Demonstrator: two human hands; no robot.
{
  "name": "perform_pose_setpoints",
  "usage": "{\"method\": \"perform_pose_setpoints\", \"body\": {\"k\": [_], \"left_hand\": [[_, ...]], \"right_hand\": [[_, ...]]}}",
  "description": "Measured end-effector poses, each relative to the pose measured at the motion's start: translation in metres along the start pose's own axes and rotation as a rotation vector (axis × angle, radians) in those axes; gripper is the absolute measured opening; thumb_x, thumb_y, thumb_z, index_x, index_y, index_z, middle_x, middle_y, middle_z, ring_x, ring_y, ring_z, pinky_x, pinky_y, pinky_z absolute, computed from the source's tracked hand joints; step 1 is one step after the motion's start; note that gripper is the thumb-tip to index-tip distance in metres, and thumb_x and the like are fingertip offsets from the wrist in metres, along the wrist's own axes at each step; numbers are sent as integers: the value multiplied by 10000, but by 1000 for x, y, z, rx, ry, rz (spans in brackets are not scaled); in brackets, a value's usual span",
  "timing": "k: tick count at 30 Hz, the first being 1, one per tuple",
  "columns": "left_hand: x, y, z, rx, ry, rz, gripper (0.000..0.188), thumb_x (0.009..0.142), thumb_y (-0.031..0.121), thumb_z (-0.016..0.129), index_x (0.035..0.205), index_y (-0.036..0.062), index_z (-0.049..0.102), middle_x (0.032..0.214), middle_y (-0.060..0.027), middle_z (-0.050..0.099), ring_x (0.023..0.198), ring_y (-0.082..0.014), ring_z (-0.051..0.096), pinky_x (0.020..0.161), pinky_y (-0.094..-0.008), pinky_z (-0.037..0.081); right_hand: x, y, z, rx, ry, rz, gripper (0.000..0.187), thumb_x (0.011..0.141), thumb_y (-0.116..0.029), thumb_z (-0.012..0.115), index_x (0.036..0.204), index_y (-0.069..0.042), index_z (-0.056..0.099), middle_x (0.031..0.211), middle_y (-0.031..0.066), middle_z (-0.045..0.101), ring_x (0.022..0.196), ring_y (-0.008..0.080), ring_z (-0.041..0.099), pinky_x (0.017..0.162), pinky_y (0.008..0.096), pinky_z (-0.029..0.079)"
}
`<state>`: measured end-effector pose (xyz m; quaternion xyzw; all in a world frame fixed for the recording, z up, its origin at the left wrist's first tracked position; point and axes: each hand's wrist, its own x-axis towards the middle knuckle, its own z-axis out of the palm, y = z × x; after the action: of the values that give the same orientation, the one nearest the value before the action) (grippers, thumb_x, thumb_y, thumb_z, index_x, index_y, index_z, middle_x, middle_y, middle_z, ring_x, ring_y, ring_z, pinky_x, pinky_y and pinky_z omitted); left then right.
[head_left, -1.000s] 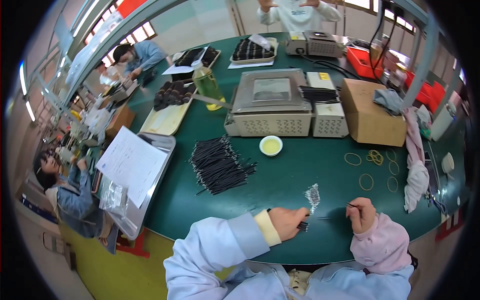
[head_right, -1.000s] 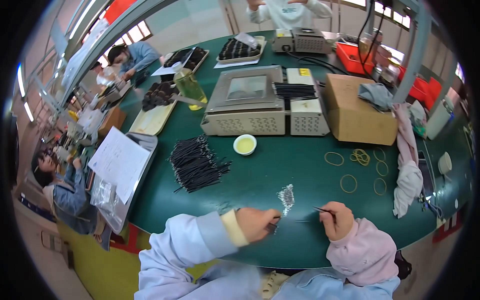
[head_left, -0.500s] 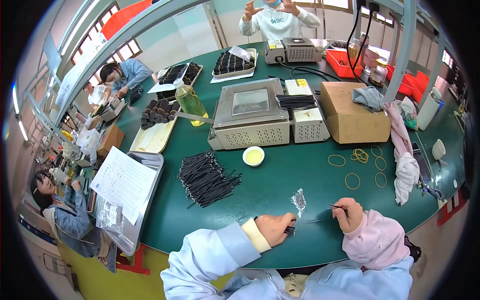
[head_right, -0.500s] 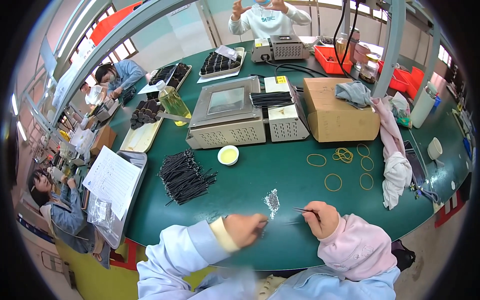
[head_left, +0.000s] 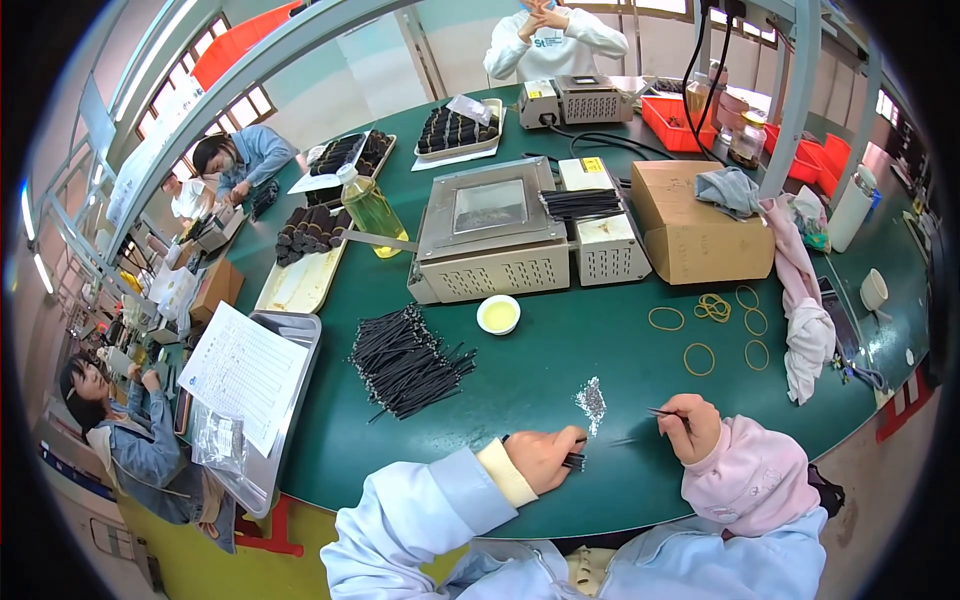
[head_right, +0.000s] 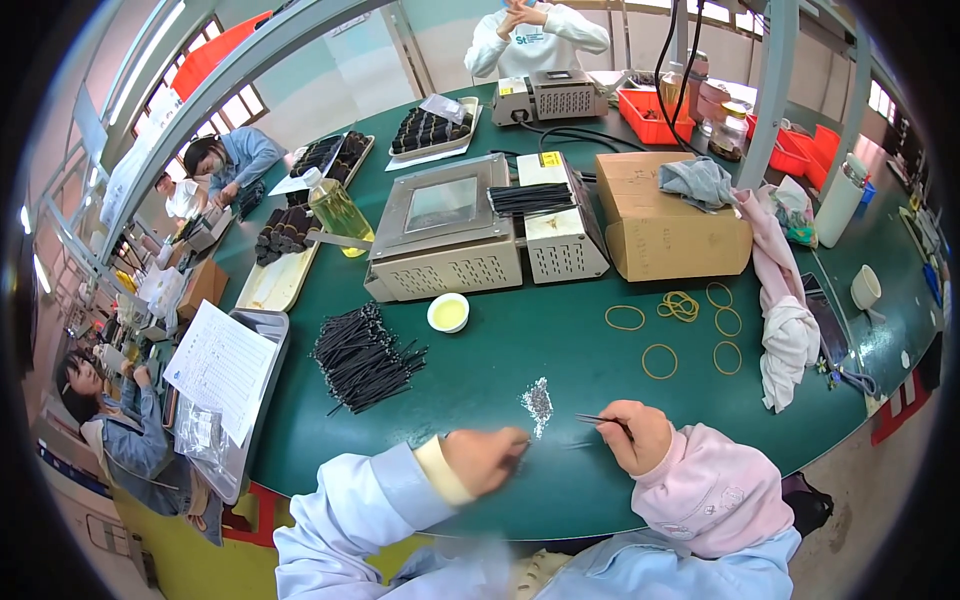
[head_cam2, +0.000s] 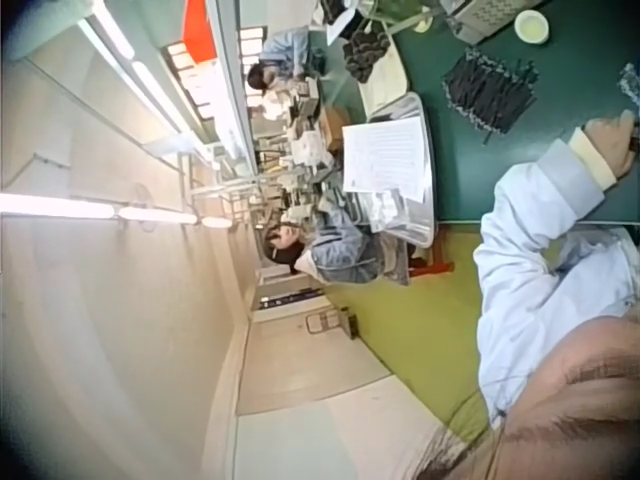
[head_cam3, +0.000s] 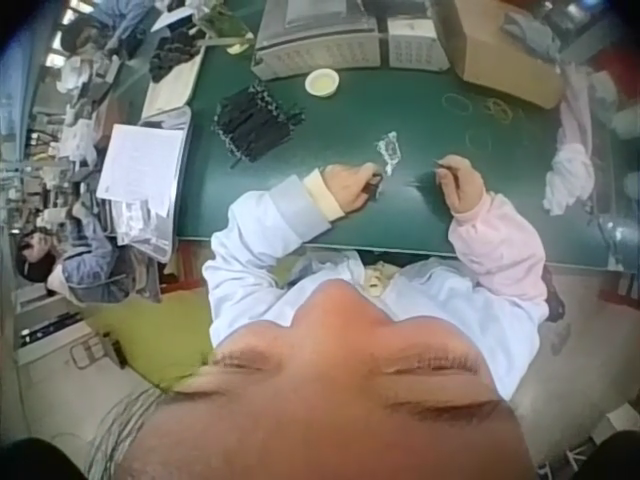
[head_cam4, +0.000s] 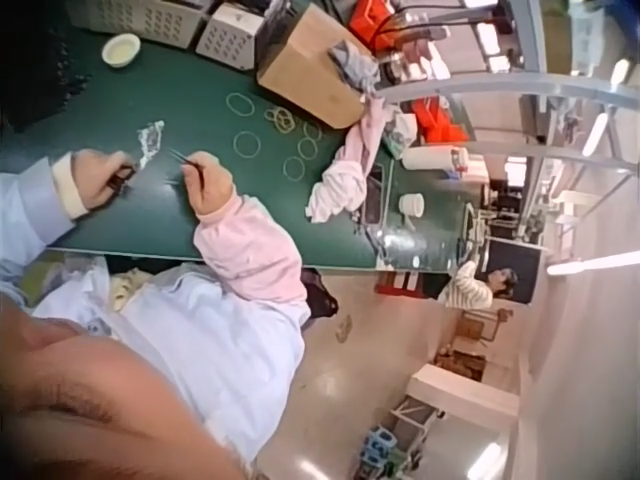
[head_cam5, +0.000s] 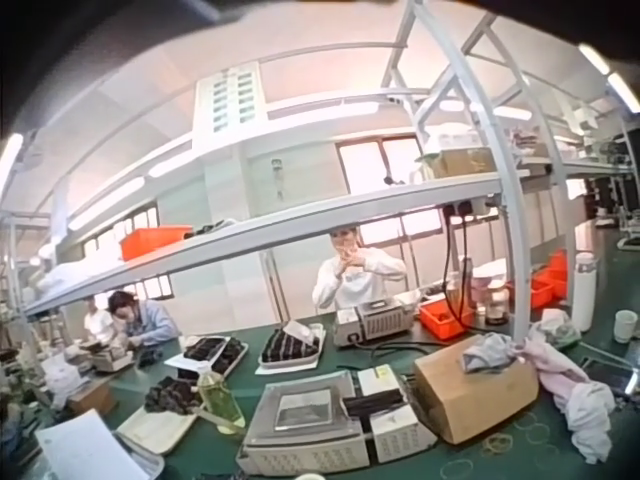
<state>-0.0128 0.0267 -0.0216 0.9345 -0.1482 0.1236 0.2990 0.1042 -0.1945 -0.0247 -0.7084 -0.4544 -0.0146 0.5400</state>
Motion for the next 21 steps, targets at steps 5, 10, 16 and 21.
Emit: {"method": "perform_pose_setpoints", "body": {"k": [5, 10, 16, 21], "left_hand": [[-1, 2, -2, -15, 2, 1, 267, 712, 69, 584, 961, 82, 490, 712, -86, 625, 594, -272, 603, 513, -357, 482], [-4, 3, 0, 19, -36, -38, 291, 698, 61, 585, 971, 86, 489, 749, -75, 637, 618, -265, 612, 529, -349, 491], [-4, 2, 0, 14, -49, -41, 309, 696, 61, 586, 985, 88, 484, 753, -71, 636, 623, -263, 614, 537, -347, 495], [-2, 2, -1, 42, -79, -68, 305, 704, 61, 583, 991, 85, 484, 755, -73, 637, 628, -263, 616, 542, -344, 497]], "right_hand": [[0, 1, 2, -34, -5, -18, 117, 812, -52, 599, 897, -15, 527, 614, 90, 561, 496, 204, 549, 468, 284, 433], [0, -2, 3, -58, -60, -13, 143, 804, -64, 611, 910, -17, 528, 640, 105, 570, 515, 226, 557, 479, 292, 437], [0, -3, 2, -61, -63, -7, 146, 803, -68, 613, 910, -19, 526, 655, 108, 571, 520, 229, 556, 484, 294, 438], [2, 0, 2, -60, -57, -35, 148, 804, -71, 614, 911, -20, 525, 675, 112, 574, 527, 232, 557, 487, 296, 439]]}}
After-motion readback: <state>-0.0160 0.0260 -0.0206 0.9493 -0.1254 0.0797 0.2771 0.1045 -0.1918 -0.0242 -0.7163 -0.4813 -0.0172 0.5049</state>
